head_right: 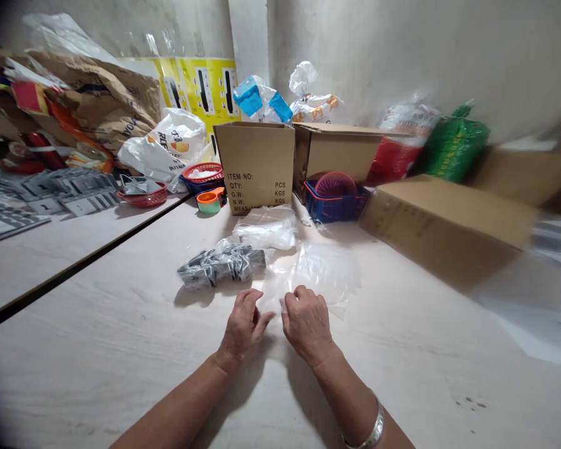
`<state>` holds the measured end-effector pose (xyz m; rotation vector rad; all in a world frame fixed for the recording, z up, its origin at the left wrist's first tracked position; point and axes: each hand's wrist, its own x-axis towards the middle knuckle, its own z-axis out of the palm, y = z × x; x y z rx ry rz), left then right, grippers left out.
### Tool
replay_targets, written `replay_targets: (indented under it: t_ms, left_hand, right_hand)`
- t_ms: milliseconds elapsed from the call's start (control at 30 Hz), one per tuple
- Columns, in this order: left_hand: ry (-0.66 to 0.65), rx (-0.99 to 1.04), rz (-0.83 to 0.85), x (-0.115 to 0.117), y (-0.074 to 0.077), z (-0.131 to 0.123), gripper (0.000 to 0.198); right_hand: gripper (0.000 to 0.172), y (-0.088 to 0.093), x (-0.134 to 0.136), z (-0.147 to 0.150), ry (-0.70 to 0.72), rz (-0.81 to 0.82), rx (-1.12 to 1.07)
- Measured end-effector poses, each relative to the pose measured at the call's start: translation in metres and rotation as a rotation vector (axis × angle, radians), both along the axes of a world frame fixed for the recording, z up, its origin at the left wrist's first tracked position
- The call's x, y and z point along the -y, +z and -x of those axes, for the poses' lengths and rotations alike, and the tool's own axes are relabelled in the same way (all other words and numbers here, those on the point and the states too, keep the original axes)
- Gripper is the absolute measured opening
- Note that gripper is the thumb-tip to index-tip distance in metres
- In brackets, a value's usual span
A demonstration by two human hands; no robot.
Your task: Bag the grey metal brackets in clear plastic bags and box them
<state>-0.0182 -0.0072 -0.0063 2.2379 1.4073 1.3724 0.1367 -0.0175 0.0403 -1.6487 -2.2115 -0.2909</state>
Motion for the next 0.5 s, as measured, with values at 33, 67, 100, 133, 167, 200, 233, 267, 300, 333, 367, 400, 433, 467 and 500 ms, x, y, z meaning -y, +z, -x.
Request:
replay_targets:
  t_ms: [33,67,100,133,167,200,233,267,300,333,367,400,433,467,500]
  left_hand:
    - [0.004,-0.033,0.023,0.001,-0.001,-0.001,0.039]
    - [0.015,-0.080,0.047,0.002,-0.002,-0.002,0.047]
    - [0.026,-0.133,0.066,0.003,-0.002,-0.003,0.055]
    - [0.035,-0.183,0.080,0.003,-0.001,-0.004,0.061]
    - [0.041,-0.221,0.089,0.004,0.000,-0.005,0.064]
    - [0.044,-0.239,0.095,0.005,0.001,-0.005,0.066]
    - [0.049,-0.236,0.099,0.005,0.002,-0.004,0.066]
    - [0.057,-0.213,0.099,0.005,0.002,-0.004,0.064]
    - [0.071,-0.180,0.095,0.004,0.003,-0.003,0.060]
    - [0.089,-0.145,0.084,0.003,0.003,-0.002,0.054]
    - [0.107,-0.113,0.067,0.001,0.002,0.000,0.048]
    - [0.122,-0.088,0.043,-0.001,0.002,0.001,0.041]
    - [0.132,-0.067,0.018,-0.002,0.002,0.002,0.035]
    - [0.139,-0.050,-0.002,-0.004,0.002,0.003,0.030]
    - [0.140,-0.035,-0.013,-0.005,0.002,0.004,0.025]
  right_hand:
    - [0.023,-0.001,-0.001,0.000,0.003,-0.024,-0.034]
    - [0.023,-0.001,-0.001,0.000,0.009,-0.049,-0.065]
    - [0.023,0.000,-0.002,0.000,0.016,-0.074,-0.092]
    - [0.023,0.001,-0.002,-0.001,0.022,-0.098,-0.113]
    - [0.024,0.002,-0.001,-0.001,0.028,-0.118,-0.124]
    - [0.024,0.003,0.000,-0.001,0.033,-0.128,-0.128]
    - [0.024,0.005,0.000,-0.002,0.035,-0.127,-0.125]
    - [0.024,0.007,0.001,-0.002,0.034,-0.115,-0.118]
    - [0.023,0.009,0.002,-0.003,0.031,-0.093,-0.106]
    - [0.021,0.010,0.003,-0.004,0.027,-0.064,-0.092]
    - [0.018,0.012,0.004,-0.004,0.021,-0.033,-0.077]
    - [0.015,0.013,0.004,-0.005,0.013,-0.006,-0.062]
    - [0.013,0.014,0.005,-0.006,0.004,0.014,-0.048]
    - [0.012,0.016,0.005,-0.007,-0.005,0.025,-0.036]
    - [0.013,0.017,0.005,-0.009,-0.009,0.029,-0.026]
